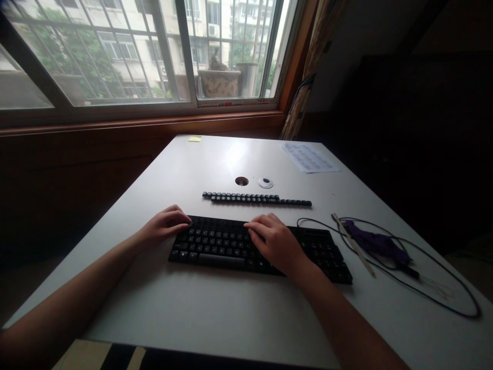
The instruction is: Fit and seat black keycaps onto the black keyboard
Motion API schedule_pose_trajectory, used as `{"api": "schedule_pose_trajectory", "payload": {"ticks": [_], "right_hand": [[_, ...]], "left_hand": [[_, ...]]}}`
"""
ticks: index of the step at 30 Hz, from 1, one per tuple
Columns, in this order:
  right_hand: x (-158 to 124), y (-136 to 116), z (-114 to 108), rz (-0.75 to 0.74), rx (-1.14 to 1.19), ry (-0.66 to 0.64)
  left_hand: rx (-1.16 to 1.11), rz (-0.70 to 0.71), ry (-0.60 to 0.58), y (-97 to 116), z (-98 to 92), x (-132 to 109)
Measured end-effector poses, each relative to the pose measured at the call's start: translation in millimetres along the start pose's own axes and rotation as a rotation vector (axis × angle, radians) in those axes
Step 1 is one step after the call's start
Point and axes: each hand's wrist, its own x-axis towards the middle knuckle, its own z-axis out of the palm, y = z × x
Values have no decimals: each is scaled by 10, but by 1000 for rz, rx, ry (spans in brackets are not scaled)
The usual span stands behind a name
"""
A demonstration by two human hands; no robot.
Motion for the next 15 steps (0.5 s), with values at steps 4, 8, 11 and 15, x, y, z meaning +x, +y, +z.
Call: {"api": "schedule_pose_trajectory", "payload": {"ticks": [4,8,11,15], "right_hand": [[315,-81,147,-15,-83,3],[719,-83,396,14,-169,-6],[967,-61,618,43,-229,-31],[1096,-31,837,73,-255,-37]], "left_hand": [[13,-7,16,-10,17,9],[13,-9,24,-14,25,13],[5,-3,25,-22,25,16],[-12,4,24,-31,23,17]]}}
